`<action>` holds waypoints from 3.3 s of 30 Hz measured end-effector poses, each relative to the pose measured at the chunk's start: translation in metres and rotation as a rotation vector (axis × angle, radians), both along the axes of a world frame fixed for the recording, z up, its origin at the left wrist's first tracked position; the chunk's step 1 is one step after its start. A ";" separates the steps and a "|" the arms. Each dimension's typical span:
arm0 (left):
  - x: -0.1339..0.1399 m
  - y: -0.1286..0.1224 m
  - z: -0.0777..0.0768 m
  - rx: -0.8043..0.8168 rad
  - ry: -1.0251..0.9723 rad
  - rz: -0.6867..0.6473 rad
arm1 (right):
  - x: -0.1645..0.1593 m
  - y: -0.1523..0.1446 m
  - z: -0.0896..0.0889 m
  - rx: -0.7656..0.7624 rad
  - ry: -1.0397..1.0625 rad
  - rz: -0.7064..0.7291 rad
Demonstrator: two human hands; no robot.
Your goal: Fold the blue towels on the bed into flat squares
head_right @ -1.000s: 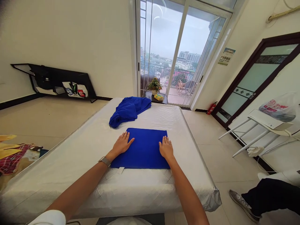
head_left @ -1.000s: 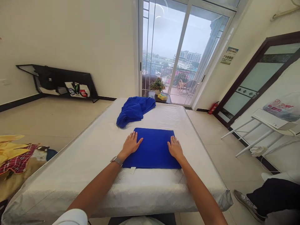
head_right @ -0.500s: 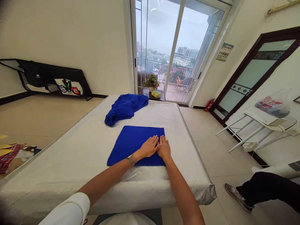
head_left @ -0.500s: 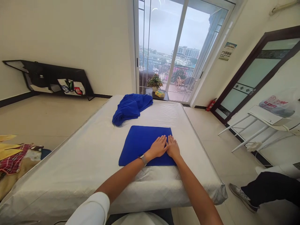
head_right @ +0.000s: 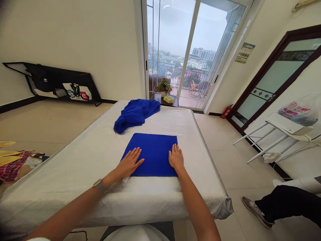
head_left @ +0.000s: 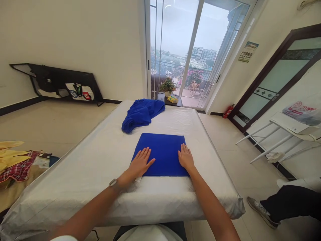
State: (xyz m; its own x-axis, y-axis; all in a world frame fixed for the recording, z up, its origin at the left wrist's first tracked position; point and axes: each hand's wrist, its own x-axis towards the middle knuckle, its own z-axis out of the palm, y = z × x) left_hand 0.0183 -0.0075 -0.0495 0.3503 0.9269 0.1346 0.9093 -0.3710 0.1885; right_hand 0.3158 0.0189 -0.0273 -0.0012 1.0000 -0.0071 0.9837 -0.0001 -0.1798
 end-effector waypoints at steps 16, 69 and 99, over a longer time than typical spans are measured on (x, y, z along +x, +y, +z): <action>-0.035 -0.033 -0.004 0.095 -0.009 0.040 | 0.006 -0.086 0.009 0.005 -0.026 0.097; 0.051 -0.036 0.018 0.052 -0.057 -0.277 | 0.000 -0.136 0.009 -0.031 0.024 0.065; -0.062 -0.087 0.041 0.027 -0.303 -0.033 | 0.045 -0.135 0.019 0.327 0.126 0.270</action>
